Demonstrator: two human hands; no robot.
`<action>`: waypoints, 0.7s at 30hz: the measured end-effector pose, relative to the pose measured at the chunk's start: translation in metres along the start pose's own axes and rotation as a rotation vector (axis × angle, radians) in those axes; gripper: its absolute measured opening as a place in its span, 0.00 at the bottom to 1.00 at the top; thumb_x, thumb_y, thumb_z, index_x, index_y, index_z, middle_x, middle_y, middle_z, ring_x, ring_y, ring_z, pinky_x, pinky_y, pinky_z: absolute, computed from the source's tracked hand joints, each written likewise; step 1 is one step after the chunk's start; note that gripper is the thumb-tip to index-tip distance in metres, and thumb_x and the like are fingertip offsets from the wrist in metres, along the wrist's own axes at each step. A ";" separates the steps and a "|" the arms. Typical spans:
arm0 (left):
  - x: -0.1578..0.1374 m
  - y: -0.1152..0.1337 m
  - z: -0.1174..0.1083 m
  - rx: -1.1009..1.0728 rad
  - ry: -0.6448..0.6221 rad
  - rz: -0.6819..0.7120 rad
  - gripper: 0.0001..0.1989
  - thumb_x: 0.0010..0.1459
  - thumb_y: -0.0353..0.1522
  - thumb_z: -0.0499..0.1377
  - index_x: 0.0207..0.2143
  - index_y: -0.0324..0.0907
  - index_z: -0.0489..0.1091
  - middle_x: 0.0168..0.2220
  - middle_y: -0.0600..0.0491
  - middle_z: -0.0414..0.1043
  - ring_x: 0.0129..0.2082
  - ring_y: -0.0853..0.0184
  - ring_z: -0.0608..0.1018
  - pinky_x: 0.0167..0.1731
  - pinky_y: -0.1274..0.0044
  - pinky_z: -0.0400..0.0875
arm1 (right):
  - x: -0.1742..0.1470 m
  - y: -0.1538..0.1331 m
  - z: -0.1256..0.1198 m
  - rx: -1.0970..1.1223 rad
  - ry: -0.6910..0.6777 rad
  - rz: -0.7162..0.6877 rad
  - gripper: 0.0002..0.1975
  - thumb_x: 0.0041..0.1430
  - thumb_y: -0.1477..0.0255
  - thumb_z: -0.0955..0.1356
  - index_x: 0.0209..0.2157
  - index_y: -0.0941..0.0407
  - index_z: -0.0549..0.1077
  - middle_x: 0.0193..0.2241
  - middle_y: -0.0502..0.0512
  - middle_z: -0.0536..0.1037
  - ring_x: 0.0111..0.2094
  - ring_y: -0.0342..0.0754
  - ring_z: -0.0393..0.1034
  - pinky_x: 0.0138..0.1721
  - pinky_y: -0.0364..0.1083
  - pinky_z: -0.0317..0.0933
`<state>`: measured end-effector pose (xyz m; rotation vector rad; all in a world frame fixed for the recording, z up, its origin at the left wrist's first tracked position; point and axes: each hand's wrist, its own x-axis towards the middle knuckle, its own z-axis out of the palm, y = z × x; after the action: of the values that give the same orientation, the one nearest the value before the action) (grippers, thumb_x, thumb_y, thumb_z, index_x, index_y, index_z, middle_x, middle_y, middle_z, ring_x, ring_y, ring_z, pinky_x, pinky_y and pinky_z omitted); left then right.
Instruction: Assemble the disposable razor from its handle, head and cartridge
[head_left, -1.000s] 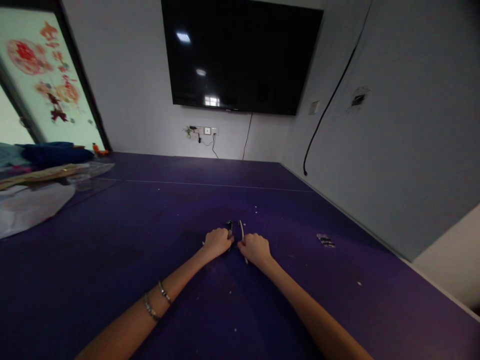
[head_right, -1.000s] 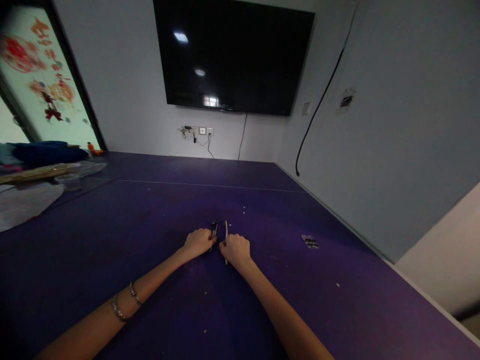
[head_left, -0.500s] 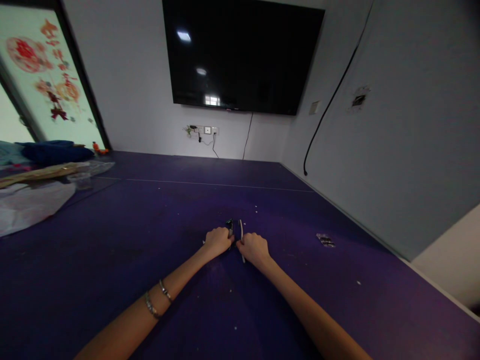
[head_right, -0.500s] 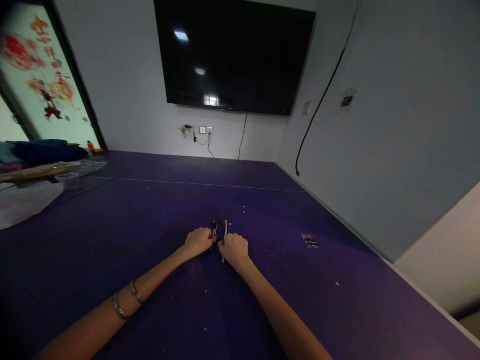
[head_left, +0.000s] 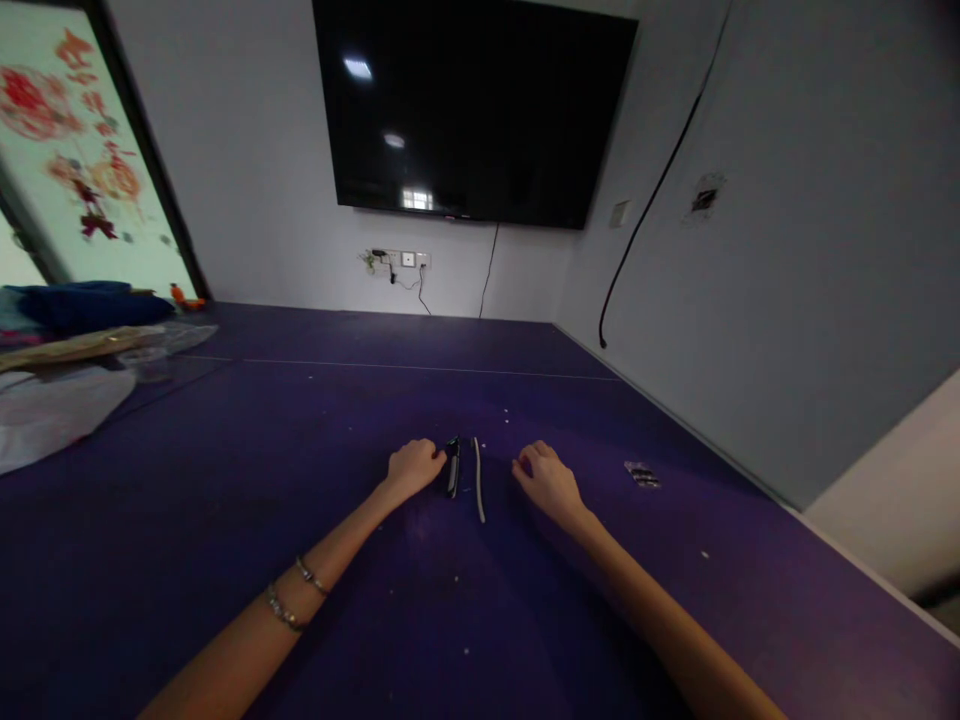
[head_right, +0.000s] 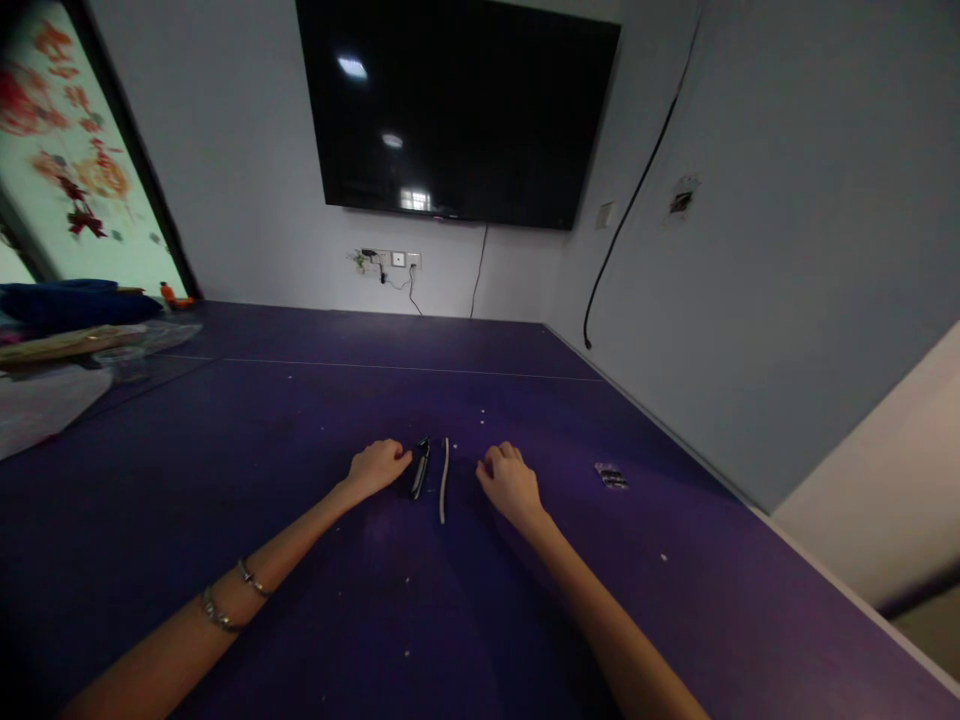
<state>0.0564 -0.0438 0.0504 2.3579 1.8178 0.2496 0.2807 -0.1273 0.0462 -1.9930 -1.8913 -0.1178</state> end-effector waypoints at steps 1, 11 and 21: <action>0.003 -0.005 -0.002 -0.011 0.023 -0.016 0.19 0.58 0.42 0.46 0.33 0.42 0.72 0.36 0.47 0.75 0.38 0.60 0.76 0.34 0.74 0.67 | -0.001 0.019 -0.003 0.020 0.060 -0.010 0.13 0.59 0.65 0.58 0.37 0.56 0.70 0.40 0.57 0.71 0.44 0.50 0.65 0.40 0.44 0.59; 0.019 -0.050 0.000 0.087 0.260 -0.111 0.15 0.57 0.36 0.47 0.40 0.39 0.68 0.43 0.43 0.68 0.44 0.57 0.70 0.41 0.70 0.64 | -0.015 0.218 -0.013 -0.002 0.236 0.065 0.19 0.52 0.67 0.63 0.44 0.62 0.69 0.49 0.67 0.67 0.53 0.56 0.59 0.54 0.52 0.50; 0.019 -0.057 0.011 0.110 0.261 -0.104 0.16 0.57 0.37 0.46 0.40 0.39 0.67 0.43 0.43 0.66 0.45 0.55 0.67 0.41 0.69 0.62 | -0.024 0.251 -0.014 0.172 0.019 0.139 0.26 0.51 0.62 0.65 0.49 0.62 0.67 0.46 0.65 0.73 0.47 0.53 0.67 0.48 0.47 0.59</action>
<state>0.0101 -0.0114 0.0279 2.3881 2.1148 0.4756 0.5268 -0.1577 -0.0040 -1.9910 -1.6838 0.0614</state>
